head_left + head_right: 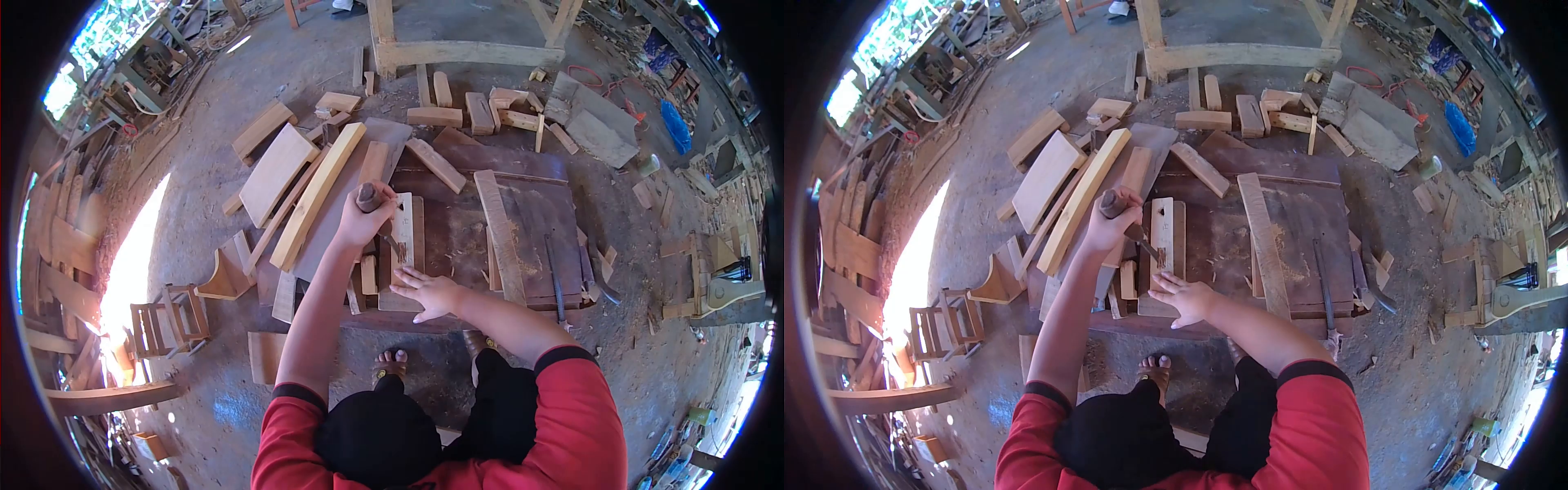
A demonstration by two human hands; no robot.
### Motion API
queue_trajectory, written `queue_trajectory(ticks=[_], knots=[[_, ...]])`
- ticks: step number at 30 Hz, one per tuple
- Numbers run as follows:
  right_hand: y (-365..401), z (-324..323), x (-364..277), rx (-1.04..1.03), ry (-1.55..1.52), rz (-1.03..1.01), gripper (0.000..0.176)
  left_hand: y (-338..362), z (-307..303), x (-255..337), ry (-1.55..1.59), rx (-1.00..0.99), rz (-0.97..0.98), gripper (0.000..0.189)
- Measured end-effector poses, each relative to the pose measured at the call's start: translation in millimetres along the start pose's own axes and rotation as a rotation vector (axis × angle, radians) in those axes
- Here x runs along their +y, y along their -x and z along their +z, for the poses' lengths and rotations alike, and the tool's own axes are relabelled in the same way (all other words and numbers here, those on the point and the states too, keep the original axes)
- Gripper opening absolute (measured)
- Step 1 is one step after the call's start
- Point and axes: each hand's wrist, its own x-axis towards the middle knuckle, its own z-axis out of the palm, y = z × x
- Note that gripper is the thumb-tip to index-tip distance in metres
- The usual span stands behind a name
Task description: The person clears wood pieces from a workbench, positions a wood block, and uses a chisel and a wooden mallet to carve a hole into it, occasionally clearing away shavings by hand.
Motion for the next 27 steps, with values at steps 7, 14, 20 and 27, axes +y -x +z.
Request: queue_trajectory(ticks=[7,14,20,27], knots=[[-0.6,-9.2,-1.4,-0.074,0.005,0.023,0.091,2.7,4.7,-3.6,-0.016,0.036,0.007,0.010],[10.9,-12.8,15.4,0.097,-0.102,-0.033,0.069,3.0,4.1,-2.4,0.031,0.080,0.029,0.020],[79.0,-51.1,42.4,0.308,0.065,0.935,0.065,7.0,9.4,-1.8,-0.013,0.045,0.042,0.016],[126.8,-22.1,86.3,0.135,-0.329,1.221,0.081,13.8,13.7,-0.8,-0.065,0.043,0.056,0.017]])
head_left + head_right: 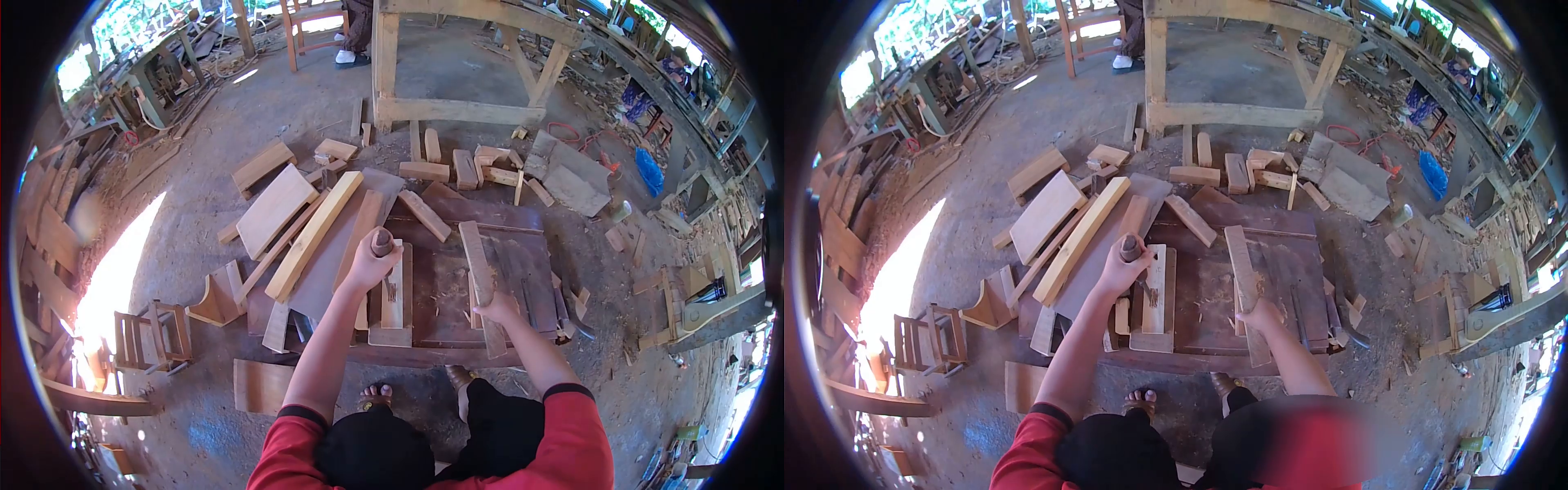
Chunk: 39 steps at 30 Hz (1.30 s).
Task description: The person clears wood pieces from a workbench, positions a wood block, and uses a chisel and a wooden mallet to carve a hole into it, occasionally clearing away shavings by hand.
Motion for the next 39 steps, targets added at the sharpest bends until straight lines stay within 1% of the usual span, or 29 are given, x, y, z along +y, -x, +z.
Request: queue_trajectory(ticks=[2,3,5,6,9,11,12,14,15,17,21,23,24,26,27,29,30,32,33,34,37,39], knots=[[1.4,6.4,3.2,0.166,-0.064,-0.027,0.077,2.6,1.1,4.3,-0.046,0.000,0.053,0.017],[3.5,1.5,1.8,0.167,-0.064,-0.030,0.077,3.2,1.3,3.8,-0.047,0.003,0.054,0.017],[7.4,-11.3,0.8,0.087,-0.079,-0.024,0.072,3.2,1.4,1.7,-0.034,-0.019,0.066,0.016],[12.7,-17.7,-2.8,0.088,-0.078,-0.025,0.072,4.3,1.0,4.4,-0.034,-0.017,0.068,0.016],[18.9,-26.8,-7.3,0.134,-0.079,-0.031,0.070,6.7,0.2,10.5,-0.016,-0.039,0.033,0.017],[9.7,-19.3,-2.5,0.157,-0.133,-0.073,0.058,7.2,-0.6,10.3,-0.006,-0.032,0.029,0.017],[11.6,-19.0,-1.9,0.159,-0.130,-0.074,0.058,7.1,-0.9,10.0,-0.004,-0.029,0.030,0.017],[15.2,-18.6,-1.5,0.241,-0.131,-0.103,0.044,7.5,-2.0,9.0,-0.015,-0.024,0.047,0.017],[15.6,-21.2,-1.9,0.243,-0.128,-0.106,0.044,7.7,-2.2,9.3,-0.013,-0.020,0.049,0.017],[16.2,-28.1,-3.5,0.224,0.039,-0.073,0.036,8.2,-2.0,9.7,0.006,-0.019,0.052,0.017],[30.3,-61.7,-24.2,0.290,-0.074,-0.088,0.036,5.9,-1.4,5.2,-0.008,-0.014,0.073,0.017],[28.1,-78.9,-31.3,0.400,-0.331,-0.333,0.038,4.5,-0.2,5.2,-0.003,-0.046,0.022,0.017],[40.0,-94.3,-44.7,0.398,-0.330,-0.333,0.038,3.8,0.9,5.1,-0.002,-0.044,0.019,0.017],[85.7,-129.2,-86.6,0.250,-0.752,-0.430,0.035,2.4,3.6,5.9,-0.010,-0.085,-0.002,0.017],[103.1,-139.0,-99.4,0.247,-0.754,-0.429,0.035,3.3,5.2,8.6,-0.011,-0.085,-0.006,0.017],[127.4,-149.3,-118.3,0.278,-0.911,-0.710,0.031,5.1,7.9,15.6,0.040,-0.106,0.006,0.016],[130.8,-146.3,-123.4,0.279,-0.914,-0.710,0.031,5.8,8.3,16.0,0.038,-0.108,0.006,0.016],[138.1,-140.1,-129.8,0.284,-0.672,-0.768,0.031,7.8,9.2,17.2,0.003,-0.111,-0.017,0.016],[140.3,-138.1,-132.1,0.496,-0.244,-0.789,0.033,8.9,10.5,17.9,0.003,-0.111,-0.012,0.016],[152.8,-140.3,-137.3,0.510,0.002,-0.773,0.037,10.0,12.0,18.3,0.020,-0.107,-0.010,0.017],[156.1,-141.3,-136.6,0.527,0.054,-0.775,0.038,12.2,11.1,22.0,0.047,-0.117,-0.009,0.017],[160.1,-147.1,-136.4,0.655,-0.118,-0.773,0.038,11.4,9.9,22.0,0.061,-0.131,-0.016,0.017]])
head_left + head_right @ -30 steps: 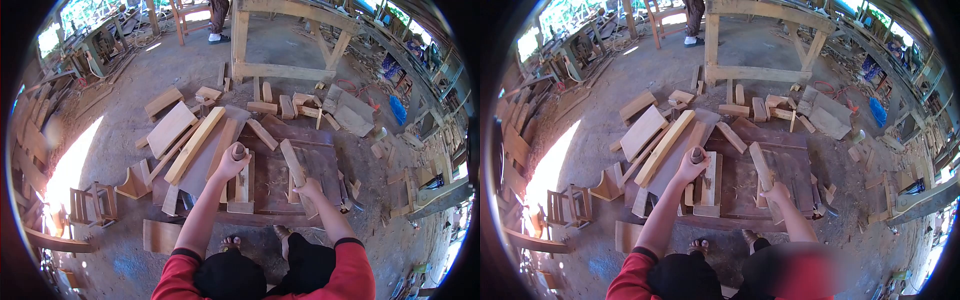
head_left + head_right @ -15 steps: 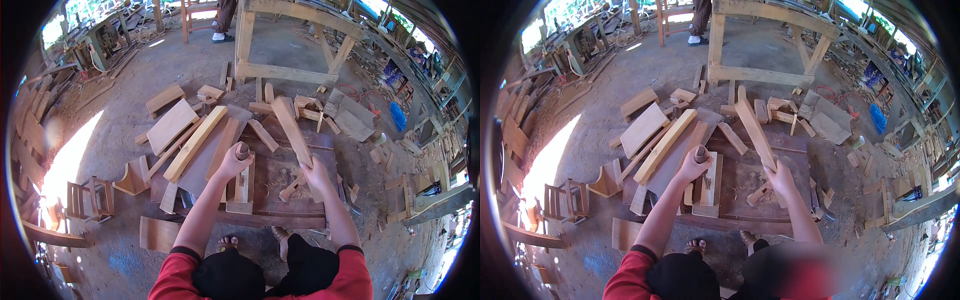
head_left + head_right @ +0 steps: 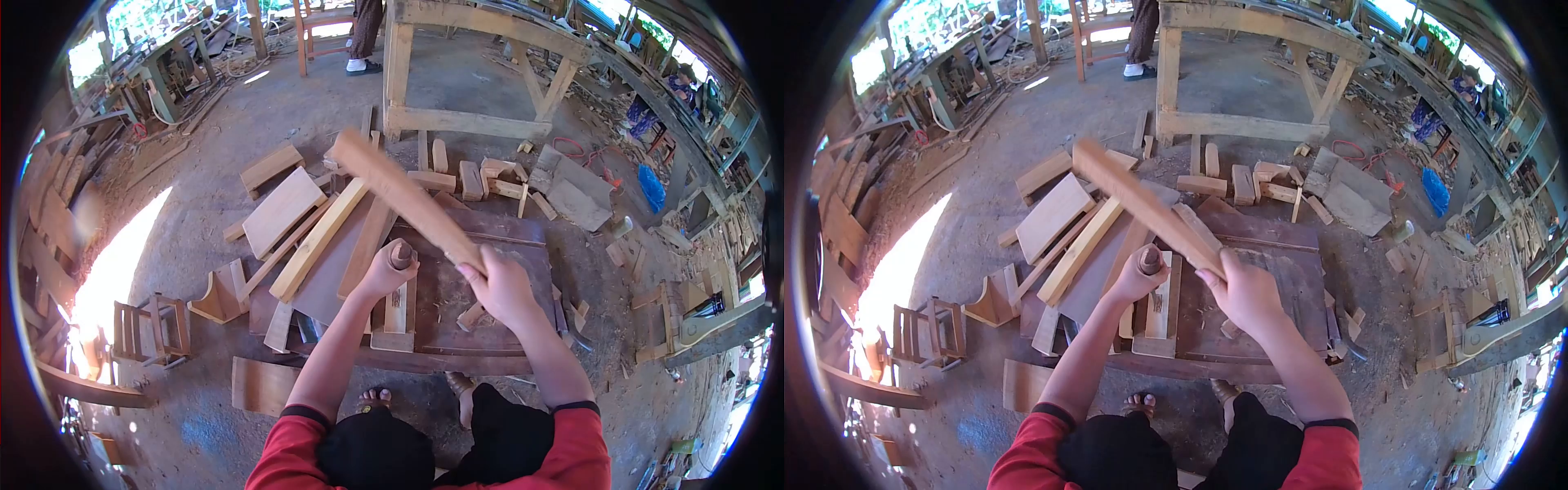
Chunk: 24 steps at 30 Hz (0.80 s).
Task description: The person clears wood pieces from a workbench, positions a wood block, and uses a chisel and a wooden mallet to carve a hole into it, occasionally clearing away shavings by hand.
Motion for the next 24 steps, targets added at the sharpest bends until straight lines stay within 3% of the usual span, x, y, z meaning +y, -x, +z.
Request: queue_trajectory(ticks=[1,4,5,7,9,11,12,15,16,17,18,20,22,24], knots=[[0.4,0.7,0.6,-0.002,0.000,0.004,0.038,-0.7,-0.3,-2.0,-0.018,-0.002,0.005,0.016],[1.2,13.2,5.3,0.074,-0.472,0.100,0.036,-1.4,1.5,0.5,-0.040,-0.005,0.021,0.016],[1.3,13.0,4.9,0.072,-0.469,0.099,0.036,-0.8,2.1,1.5,-0.048,-0.004,0.028,0.015],[2.2,10.4,0.0,-0.258,0.104,0.012,0.034,-2.6,8.6,-3.1,0.007,0.023,0.052,0.016],[2.8,4.1,3.2,-0.280,0.032,0.022,0.033,0.6,6.0,-12.3,0.056,0.050,0.058,0.016],[2.9,-3.2,0.3,-0.045,-0.238,0.072,0.033,-4.1,-1.0,-20.1,-0.113,0.013,0.042,0.018],[1.7,-11.7,-17.8,-0.022,-0.631,0.202,0.034,-6.0,-1.4,-22.7,-0.109,0.022,0.057,0.020],[-0.7,-1.1,-14.9,-0.079,-0.674,0.163,0.035,-7.0,0.1,-24.9,-0.108,0.025,0.047,0.020],[-0.9,10.9,-6.3,-0.182,-0.196,0.135,0.036,-6.1,4.3,-26.1,-0.107,0.024,0.049,0.020],[0.3,19.3,-4.1,-0.255,0.070,-0.002,0.036,-5.2,9.9,-28.2,-0.026,0.055,0.132,0.021],[-0.3,12.5,-8.0,-0.242,0.058,0.002,0.035,-5.6,11.1,-30.2,0.052,0.086,0.215,0.021],[-1.7,0.1,-16.0,-0.235,0.043,0.003,0.034,-8.6,6.0,-35.2,-0.008,0.039,0.169,0.021],[1.7,-3.7,-19.6,0.064,-0.329,0.066,0.034,-3.6,5.5,-22.6,-0.119,0.014,0.075,0.021],[1.3,-3.8,-30.0,0.103,-0.480,0.091,0.034,-5.6,4.2,-20.8,-0.141,-0.001,0.066,0.021]])
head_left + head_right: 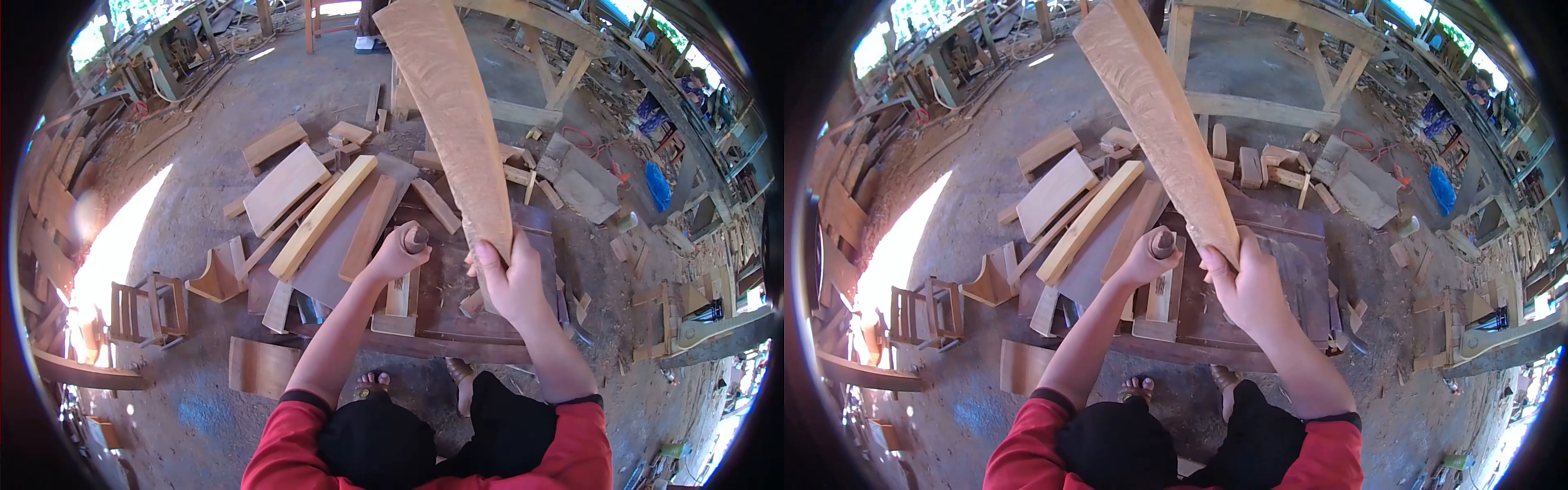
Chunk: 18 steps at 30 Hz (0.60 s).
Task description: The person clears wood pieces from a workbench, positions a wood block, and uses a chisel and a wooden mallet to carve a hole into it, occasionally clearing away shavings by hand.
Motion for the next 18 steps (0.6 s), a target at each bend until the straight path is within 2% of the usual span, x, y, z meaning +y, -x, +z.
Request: queue_trajectory(ticks=[1,3,5,6,8,9,11,12,13,15,17,18], knots=[[-0.5,1.0,-3.1,0.040,-0.152,0.017,0.034,-1.1,-0.4,-3.2,-0.002,-0.021,-0.001,0.021],[-0.6,9.5,15.0,-0.164,0.468,-0.024,0.040,-0.9,4.0,-8.2,0.090,-0.032,0.044,0.021],[-3.8,7.5,18.5,-0.316,0.677,0.062,0.041,0.6,6.6,-11.4,0.177,-0.035,0.089,0.021],[-3.8,4.2,16.8,-0.316,0.673,0.058,0.041,2.1,6.8,-8.0,0.116,-0.018,0.044,0.021],[-0.8,-3.7,12.8,-0.085,0.515,0.025,0.038,3.8,4.9,-4.1,-0.002,-0.023,-0.004,0.021],[-0.4,-3.3,10.6,-0.090,0.513,0.029,0.038,4.5,4.6,-5.1,0.000,-0.024,-0.011,0.021],[-2.2,-2.9,6.8,0.052,-0.020,0.018,0.036,3.2,5.5,-5.5,0.029,-0.020,-0.034,0.022],[-2.1,2.2,17.3,0.027,-0.059,0.014,0.035,2.6,7.4,-5.7,0.029,-0.026,-0.033,0.022],[-0.6,8.5,28.6,-0.058,0.232,0.076,0.036,2.2,9.3,-6.2,0.099,-0.009,0.015,0.022],[-2.7,13.8,32.1,-0.321,0.617,0.140,0.038,1.7,8.3,-6.2,0.167,0.015,0.067,0.022],[-12.6,-4.1,30.1,-0.322,0.578,0.142,0.041,4.0,1.2,-7.6,0.009,-0.027,-0.009,0.022],[-12.6,-12.9,19.7,-0.254,0.606,0.088,0.037,4.8,-0.1,-6.2,0.001,-0.016,0.003,0.021]])
